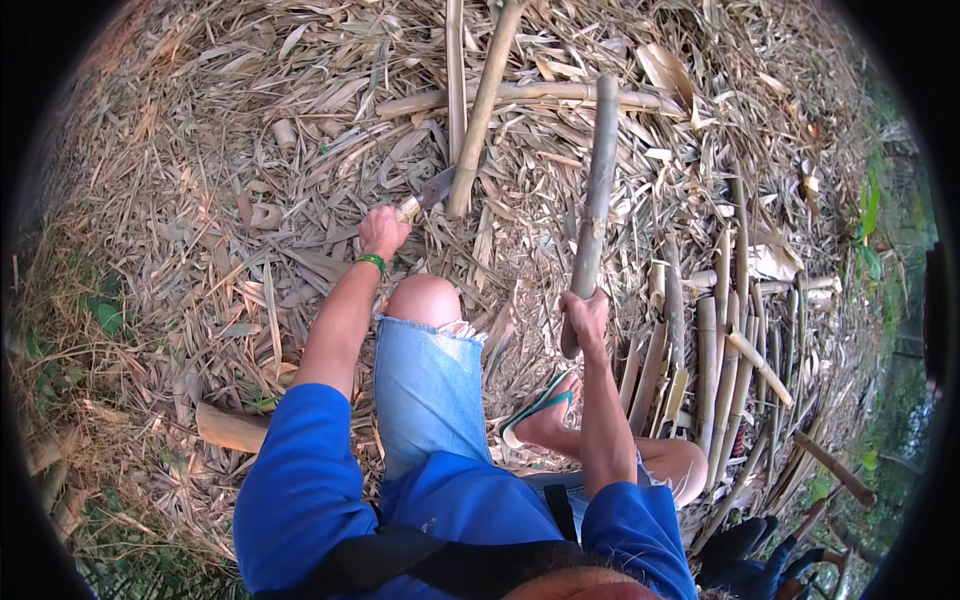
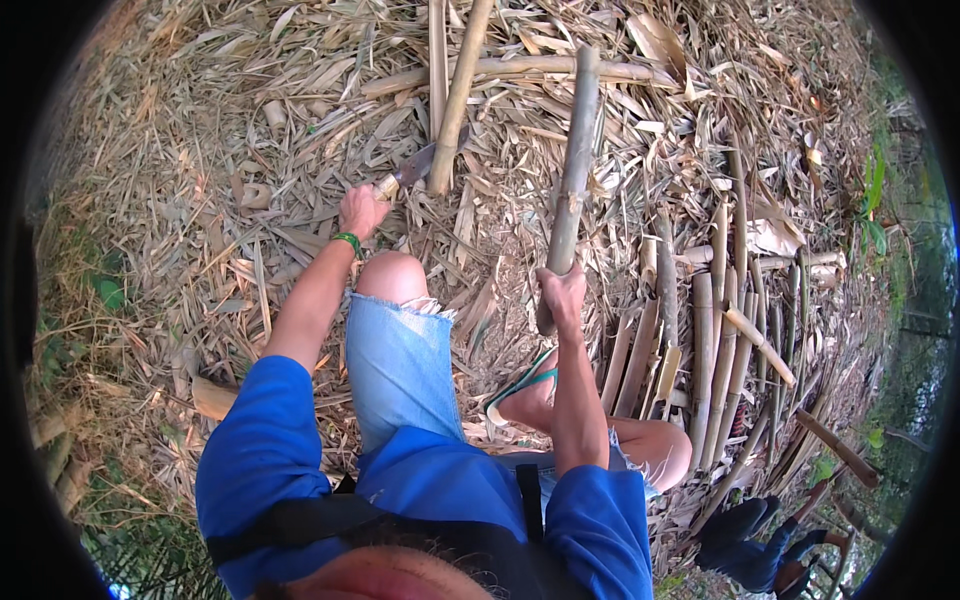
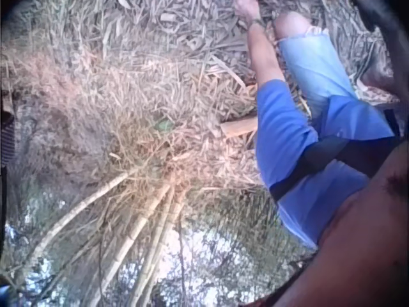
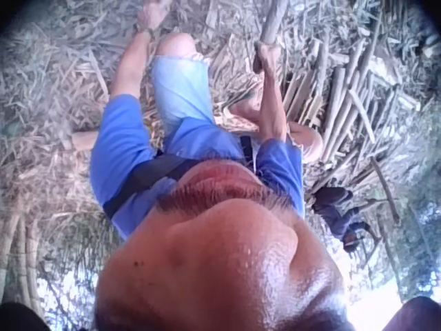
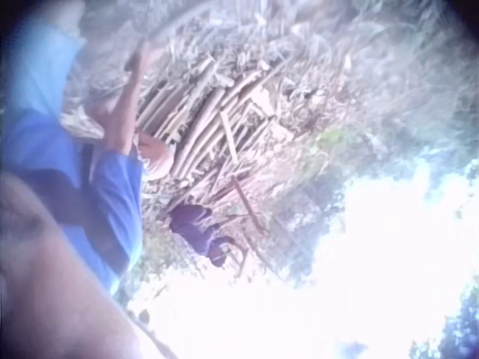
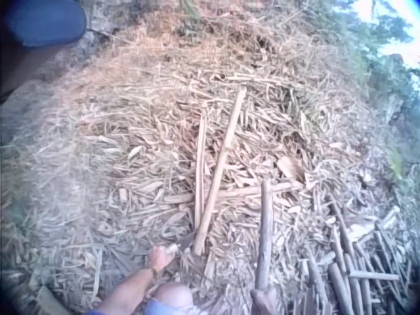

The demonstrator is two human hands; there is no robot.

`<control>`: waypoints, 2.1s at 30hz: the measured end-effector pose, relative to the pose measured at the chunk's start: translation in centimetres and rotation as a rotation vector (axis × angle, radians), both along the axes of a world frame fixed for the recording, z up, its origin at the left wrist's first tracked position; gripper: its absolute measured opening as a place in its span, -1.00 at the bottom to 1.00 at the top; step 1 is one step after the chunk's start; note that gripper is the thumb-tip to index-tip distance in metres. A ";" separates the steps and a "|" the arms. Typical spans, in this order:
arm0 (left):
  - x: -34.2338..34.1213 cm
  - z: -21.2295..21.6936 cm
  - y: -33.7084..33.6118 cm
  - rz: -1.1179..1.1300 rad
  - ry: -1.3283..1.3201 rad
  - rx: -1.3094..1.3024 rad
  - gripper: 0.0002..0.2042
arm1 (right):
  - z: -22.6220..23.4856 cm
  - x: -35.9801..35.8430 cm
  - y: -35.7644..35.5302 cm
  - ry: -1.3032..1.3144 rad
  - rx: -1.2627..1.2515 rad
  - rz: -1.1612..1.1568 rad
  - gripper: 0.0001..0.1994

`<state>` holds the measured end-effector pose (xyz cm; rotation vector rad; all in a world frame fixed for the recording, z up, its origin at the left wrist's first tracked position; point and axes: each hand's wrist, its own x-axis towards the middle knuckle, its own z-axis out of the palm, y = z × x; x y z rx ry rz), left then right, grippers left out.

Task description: The person uses a knife to cut and split bamboo poles while crouching on the ground covered in dry leaves and wood debris.

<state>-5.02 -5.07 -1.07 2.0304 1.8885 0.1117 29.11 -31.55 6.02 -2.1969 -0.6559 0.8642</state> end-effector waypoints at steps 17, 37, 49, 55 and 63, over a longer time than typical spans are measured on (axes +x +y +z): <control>3.7 6.0 -6.3 -0.352 -0.562 -0.637 -0.29 | 0.1 -11.9 8.4 0.412 0.016 0.194 0.01; 4.3 0.5 2.9 0.266 -0.868 -0.074 -0.44 | -8.7 -10.6 -4.1 0.971 -0.158 0.229 -0.77; 9.6 -2.0 15.9 0.390 -0.840 -0.383 0.03 | -6.3 -12.9 -7.9 0.566 -0.270 0.231 -0.71; 13.2 -5.4 19.5 0.204 -0.815 -0.407 0.02 | -5.8 -14.6 -7.5 0.340 -0.230 0.309 -0.62; 12.9 0.8 16.7 0.341 -0.767 0.036 0.00 | -5.9 -15.9 -8.7 0.078 -0.248 0.354 -0.63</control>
